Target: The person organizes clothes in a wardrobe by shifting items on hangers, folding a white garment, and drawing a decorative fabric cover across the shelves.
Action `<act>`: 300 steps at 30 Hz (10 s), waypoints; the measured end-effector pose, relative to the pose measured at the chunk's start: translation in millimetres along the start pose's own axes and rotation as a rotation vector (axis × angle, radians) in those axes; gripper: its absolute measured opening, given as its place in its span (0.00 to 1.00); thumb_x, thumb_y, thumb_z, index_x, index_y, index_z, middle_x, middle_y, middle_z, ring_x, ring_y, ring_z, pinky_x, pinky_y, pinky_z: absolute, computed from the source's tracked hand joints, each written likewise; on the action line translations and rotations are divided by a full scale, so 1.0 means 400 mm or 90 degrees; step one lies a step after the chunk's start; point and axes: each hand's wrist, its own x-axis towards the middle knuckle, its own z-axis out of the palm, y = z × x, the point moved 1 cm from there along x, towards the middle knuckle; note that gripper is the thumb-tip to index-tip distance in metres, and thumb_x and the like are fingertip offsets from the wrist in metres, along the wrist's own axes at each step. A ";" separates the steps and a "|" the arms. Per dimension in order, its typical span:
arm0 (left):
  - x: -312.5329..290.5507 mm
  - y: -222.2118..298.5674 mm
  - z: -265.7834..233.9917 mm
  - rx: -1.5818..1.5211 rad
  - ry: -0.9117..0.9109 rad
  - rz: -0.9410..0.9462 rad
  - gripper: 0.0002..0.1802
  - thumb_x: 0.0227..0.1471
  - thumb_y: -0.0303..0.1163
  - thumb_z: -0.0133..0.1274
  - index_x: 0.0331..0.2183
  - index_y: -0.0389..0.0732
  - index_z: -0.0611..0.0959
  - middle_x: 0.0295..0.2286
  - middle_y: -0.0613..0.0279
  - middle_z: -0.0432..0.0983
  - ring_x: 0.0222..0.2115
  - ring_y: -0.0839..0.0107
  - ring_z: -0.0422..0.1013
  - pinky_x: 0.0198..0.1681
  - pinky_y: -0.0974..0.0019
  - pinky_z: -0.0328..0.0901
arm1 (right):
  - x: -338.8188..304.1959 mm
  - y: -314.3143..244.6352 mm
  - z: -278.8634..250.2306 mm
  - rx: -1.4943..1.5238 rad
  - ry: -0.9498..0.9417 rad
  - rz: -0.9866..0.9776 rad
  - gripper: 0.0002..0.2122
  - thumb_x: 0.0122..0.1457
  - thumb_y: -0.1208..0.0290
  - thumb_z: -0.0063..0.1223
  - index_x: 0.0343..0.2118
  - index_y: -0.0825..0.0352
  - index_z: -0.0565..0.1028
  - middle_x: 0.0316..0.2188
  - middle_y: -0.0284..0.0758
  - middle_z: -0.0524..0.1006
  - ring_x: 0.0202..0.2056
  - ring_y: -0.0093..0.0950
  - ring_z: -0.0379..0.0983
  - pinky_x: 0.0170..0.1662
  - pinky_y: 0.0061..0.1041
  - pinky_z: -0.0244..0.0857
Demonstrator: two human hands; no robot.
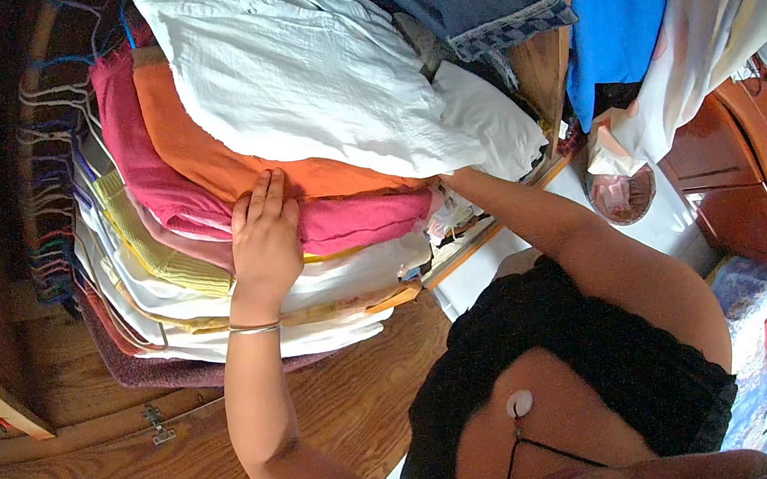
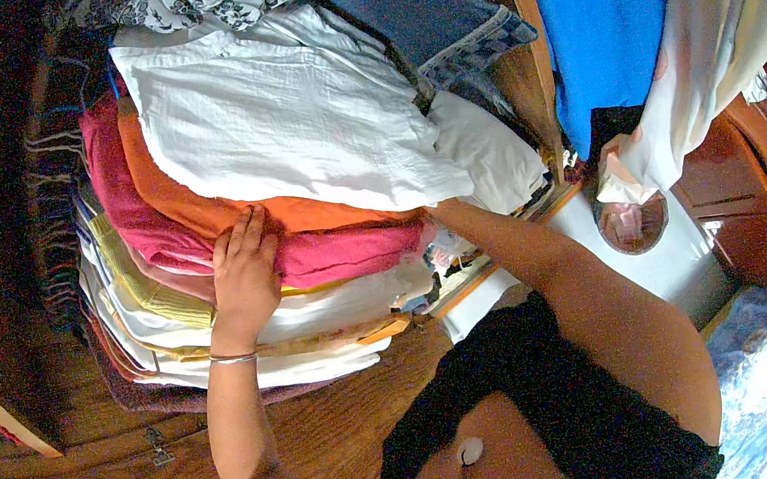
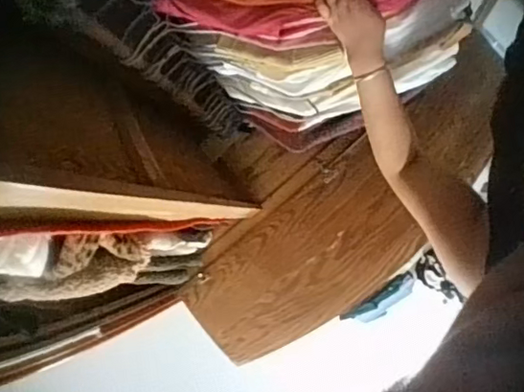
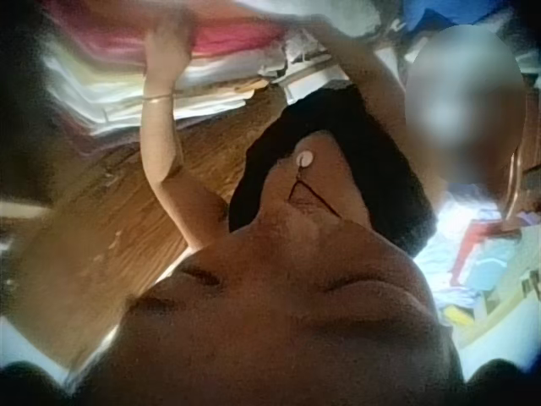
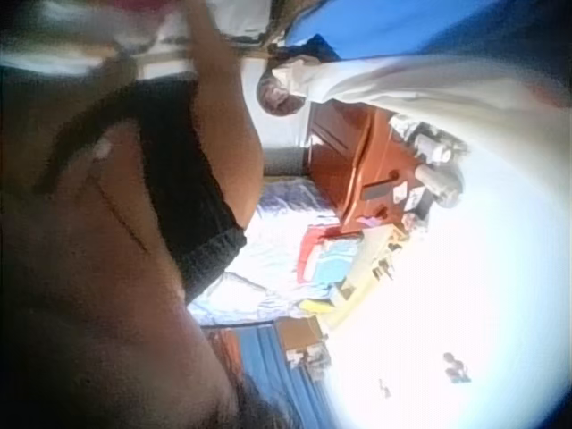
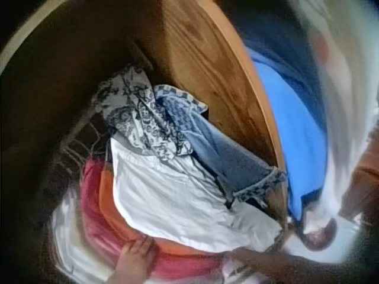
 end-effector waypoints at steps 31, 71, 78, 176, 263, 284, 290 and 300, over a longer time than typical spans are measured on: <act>0.016 0.057 0.183 -0.952 -0.026 -0.330 0.15 0.45 0.18 0.43 0.37 0.32 0.77 0.35 0.55 0.76 0.35 0.66 0.73 0.38 0.70 0.68 | -0.221 -0.194 -0.285 0.192 -0.069 -0.240 0.25 0.51 0.65 0.58 0.52 0.67 0.68 0.44 0.44 0.73 0.37 0.34 0.72 0.41 0.31 0.67; -0.124 0.034 0.205 -1.655 0.149 -0.396 0.29 0.40 0.26 0.41 0.49 0.29 0.69 0.46 0.50 0.71 0.47 0.58 0.68 0.54 0.53 0.61 | -0.144 -0.623 -0.475 0.124 -0.460 -0.137 0.22 0.54 0.62 0.54 0.51 0.66 0.70 0.42 0.35 0.75 0.11 0.18 0.63 0.21 0.19 0.63; -0.114 0.038 0.184 -1.679 0.152 -0.390 0.28 0.41 0.29 0.41 0.48 0.33 0.72 0.45 0.55 0.73 0.46 0.59 0.69 0.52 0.55 0.61 | -0.100 -0.599 -0.436 0.001 -0.375 -0.349 0.26 0.53 0.61 0.56 0.56 0.53 0.67 0.43 0.35 0.74 0.36 0.21 0.69 0.39 0.21 0.62; -0.214 -0.055 0.074 -1.612 0.359 -0.508 0.30 0.37 0.25 0.42 0.46 0.22 0.69 0.43 0.37 0.71 0.45 0.47 0.69 0.53 0.48 0.63 | -0.156 -0.367 -0.368 0.114 -0.430 -0.317 0.10 0.54 0.69 0.53 0.34 0.71 0.76 0.34 0.39 0.75 0.36 0.32 0.71 0.38 0.28 0.62; 0.149 0.323 -0.097 -0.341 0.124 0.145 0.28 0.45 0.36 0.54 0.47 0.31 0.73 0.49 0.44 0.65 0.55 0.46 0.56 0.58 0.51 0.52 | 0.122 -0.517 -0.565 0.496 -0.184 -0.105 0.21 0.64 0.60 0.29 0.52 0.66 0.68 0.51 0.33 0.71 0.44 0.26 0.70 0.50 0.26 0.60; 0.101 0.099 0.101 -0.690 0.151 -0.108 0.40 0.43 0.43 0.61 0.52 0.30 0.65 0.46 0.44 0.69 0.48 0.54 0.67 0.50 0.60 0.61 | -0.113 -0.515 -0.515 0.035 -0.043 -0.522 0.31 0.49 0.72 0.55 0.57 0.70 0.59 0.56 0.46 0.63 0.56 0.40 0.61 0.58 0.33 0.53; 0.059 0.126 0.091 -0.966 0.395 -0.329 0.18 0.55 0.34 0.52 0.43 0.32 0.73 0.37 0.61 0.72 0.36 0.75 0.65 0.43 0.70 0.61 | -0.233 -0.383 -0.202 0.107 -0.443 -0.547 0.35 0.48 0.74 0.52 0.60 0.72 0.51 0.61 0.52 0.53 0.61 0.44 0.52 0.62 0.34 0.48; 0.007 0.065 0.159 -0.984 0.590 -0.548 0.11 0.59 0.31 0.46 0.25 0.37 0.76 0.19 0.76 0.65 0.19 0.87 0.55 0.21 0.79 0.50 | -0.242 -0.345 -0.178 0.090 -0.537 -0.482 0.32 0.52 0.71 0.53 0.60 0.68 0.56 0.61 0.46 0.55 0.60 0.41 0.54 0.61 0.33 0.50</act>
